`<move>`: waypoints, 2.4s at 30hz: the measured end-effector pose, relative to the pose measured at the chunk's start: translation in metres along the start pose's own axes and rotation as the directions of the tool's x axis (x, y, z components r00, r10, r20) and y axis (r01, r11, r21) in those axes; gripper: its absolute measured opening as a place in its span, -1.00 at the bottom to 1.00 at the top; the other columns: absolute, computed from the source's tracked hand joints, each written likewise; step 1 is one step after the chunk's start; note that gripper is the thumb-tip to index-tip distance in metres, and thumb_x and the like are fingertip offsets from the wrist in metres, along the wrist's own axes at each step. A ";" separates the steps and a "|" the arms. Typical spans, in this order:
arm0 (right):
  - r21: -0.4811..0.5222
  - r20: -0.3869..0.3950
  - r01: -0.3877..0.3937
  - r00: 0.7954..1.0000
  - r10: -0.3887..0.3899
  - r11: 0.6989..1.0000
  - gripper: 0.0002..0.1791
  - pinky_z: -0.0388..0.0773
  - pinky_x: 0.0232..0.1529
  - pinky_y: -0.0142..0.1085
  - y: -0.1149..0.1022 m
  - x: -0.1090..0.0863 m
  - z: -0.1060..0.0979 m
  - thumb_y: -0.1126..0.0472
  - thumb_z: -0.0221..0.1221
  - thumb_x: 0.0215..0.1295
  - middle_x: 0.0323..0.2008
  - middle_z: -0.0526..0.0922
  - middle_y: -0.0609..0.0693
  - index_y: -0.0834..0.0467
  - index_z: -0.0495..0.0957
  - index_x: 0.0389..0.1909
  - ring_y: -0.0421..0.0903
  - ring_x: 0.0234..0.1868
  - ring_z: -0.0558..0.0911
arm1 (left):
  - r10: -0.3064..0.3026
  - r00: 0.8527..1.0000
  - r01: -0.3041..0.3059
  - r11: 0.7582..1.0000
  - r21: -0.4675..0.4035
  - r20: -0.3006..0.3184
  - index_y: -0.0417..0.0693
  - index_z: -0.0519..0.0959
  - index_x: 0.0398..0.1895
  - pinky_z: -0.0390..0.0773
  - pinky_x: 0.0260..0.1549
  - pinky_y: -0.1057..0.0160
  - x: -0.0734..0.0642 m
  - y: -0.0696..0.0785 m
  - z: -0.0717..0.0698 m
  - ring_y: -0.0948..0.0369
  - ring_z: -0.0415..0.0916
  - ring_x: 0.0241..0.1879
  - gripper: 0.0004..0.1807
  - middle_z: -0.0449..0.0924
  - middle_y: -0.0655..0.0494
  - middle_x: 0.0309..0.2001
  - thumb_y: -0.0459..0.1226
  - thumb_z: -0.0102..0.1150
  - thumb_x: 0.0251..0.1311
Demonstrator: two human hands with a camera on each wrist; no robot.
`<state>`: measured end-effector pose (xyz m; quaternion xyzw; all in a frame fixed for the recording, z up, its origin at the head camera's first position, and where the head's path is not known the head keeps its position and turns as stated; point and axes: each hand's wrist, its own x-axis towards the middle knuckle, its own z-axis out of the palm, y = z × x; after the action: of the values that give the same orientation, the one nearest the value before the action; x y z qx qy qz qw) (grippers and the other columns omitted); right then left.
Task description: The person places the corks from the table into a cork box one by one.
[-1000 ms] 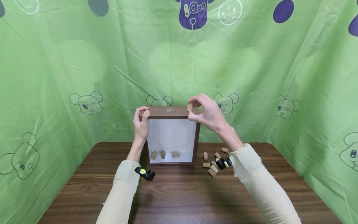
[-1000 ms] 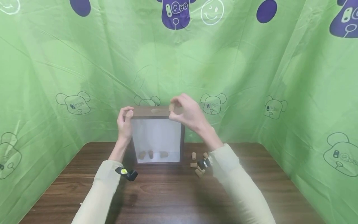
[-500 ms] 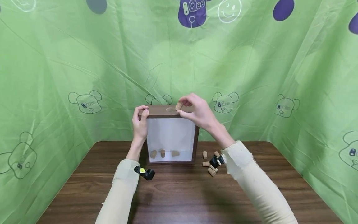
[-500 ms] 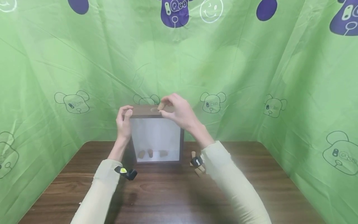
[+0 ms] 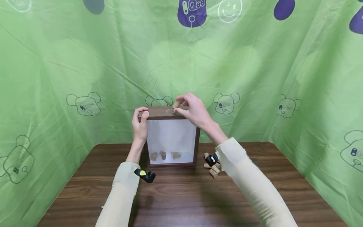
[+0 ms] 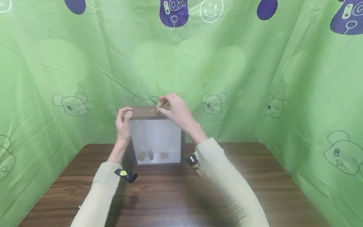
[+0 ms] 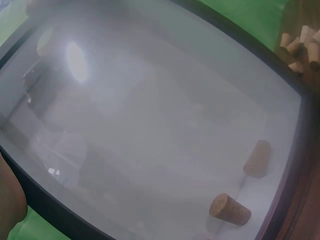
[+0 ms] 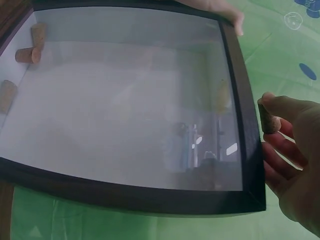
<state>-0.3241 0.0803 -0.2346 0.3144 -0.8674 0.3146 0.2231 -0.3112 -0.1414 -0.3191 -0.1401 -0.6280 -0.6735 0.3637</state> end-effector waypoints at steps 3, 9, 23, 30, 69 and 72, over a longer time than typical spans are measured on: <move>-0.020 0.004 -0.008 1.000 0.008 1.000 -0.53 0.53 0.06 -0.23 0.000 0.005 0.005 0.07 0.36 0.21 -0.03 0.61 -0.01 0.14 0.56 0.11 -0.06 -0.05 0.59 | -0.007 1.000 0.007 1.000 -0.001 -0.005 -0.31 0.50 -0.01 0.27 0.09 0.26 0.001 0.001 -0.001 0.33 0.37 0.02 -0.67 0.49 -0.06 0.03 -0.23 0.05 0.29; -0.047 0.029 -0.043 0.999 0.044 0.998 -0.53 0.53 0.04 -0.22 0.001 0.011 0.010 0.07 0.36 0.22 -0.05 0.62 -0.02 0.12 0.56 0.12 -0.05 -0.06 0.60 | -0.023 1.000 0.023 1.000 -0.008 0.016 -0.36 0.48 0.01 0.27 0.09 0.26 0.001 0.002 0.000 0.33 0.36 0.01 -0.64 0.48 -0.04 0.01 -0.24 0.04 0.30; -0.040 0.047 -0.061 0.997 0.063 0.997 -0.46 0.53 0.05 -0.16 0.000 0.010 0.008 -0.01 0.33 0.23 0.00 0.61 0.02 0.08 0.53 0.19 -0.02 0.01 0.59 | 0.002 1.000 -0.002 1.000 0.008 0.007 -0.31 0.50 0.00 0.29 0.08 0.28 0.003 0.003 0.000 0.35 0.37 0.00 -0.68 0.49 -0.06 0.03 -0.24 0.03 0.32; 0.003 0.015 -0.061 0.998 0.061 0.998 -0.53 0.52 0.07 -0.16 0.003 -0.002 0.000 0.06 0.29 0.28 -0.01 0.62 0.04 0.12 0.54 0.18 -0.02 0.01 0.57 | -0.019 1.000 0.019 1.000 0.017 0.005 -0.31 0.49 0.00 0.28 0.11 0.27 0.001 0.000 -0.001 0.34 0.38 0.02 -0.67 0.50 -0.08 0.04 -0.23 0.03 0.31; 0.068 -0.143 -0.237 0.959 0.245 0.969 -0.64 0.54 0.01 -0.07 0.110 -0.069 -0.032 0.18 0.19 0.36 -0.12 0.63 0.14 0.26 0.58 0.10 0.02 -0.13 0.60 | -0.017 1.000 0.017 1.000 0.005 -0.001 -0.25 0.51 -0.01 0.29 0.08 0.27 -0.002 -0.004 -0.003 0.33 0.37 0.03 -0.68 0.50 -0.03 0.04 -0.21 0.04 0.30; 0.059 -0.111 -0.268 0.956 0.273 0.962 -0.64 0.54 -0.03 -0.11 0.122 -0.077 -0.031 0.17 0.19 0.36 -0.13 0.63 0.13 0.24 0.57 0.11 0.03 -0.16 0.61 | -0.010 1.000 0.010 1.000 0.007 0.000 -0.21 0.52 -0.01 0.28 0.09 0.26 -0.002 -0.003 -0.004 0.32 0.37 0.05 -0.69 0.50 -0.03 0.05 -0.20 0.04 0.31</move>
<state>-0.3477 0.2062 -0.3076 0.1785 -0.8805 0.3789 0.2220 -0.3110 -0.1444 -0.3235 -0.1357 -0.6312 -0.6729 0.3611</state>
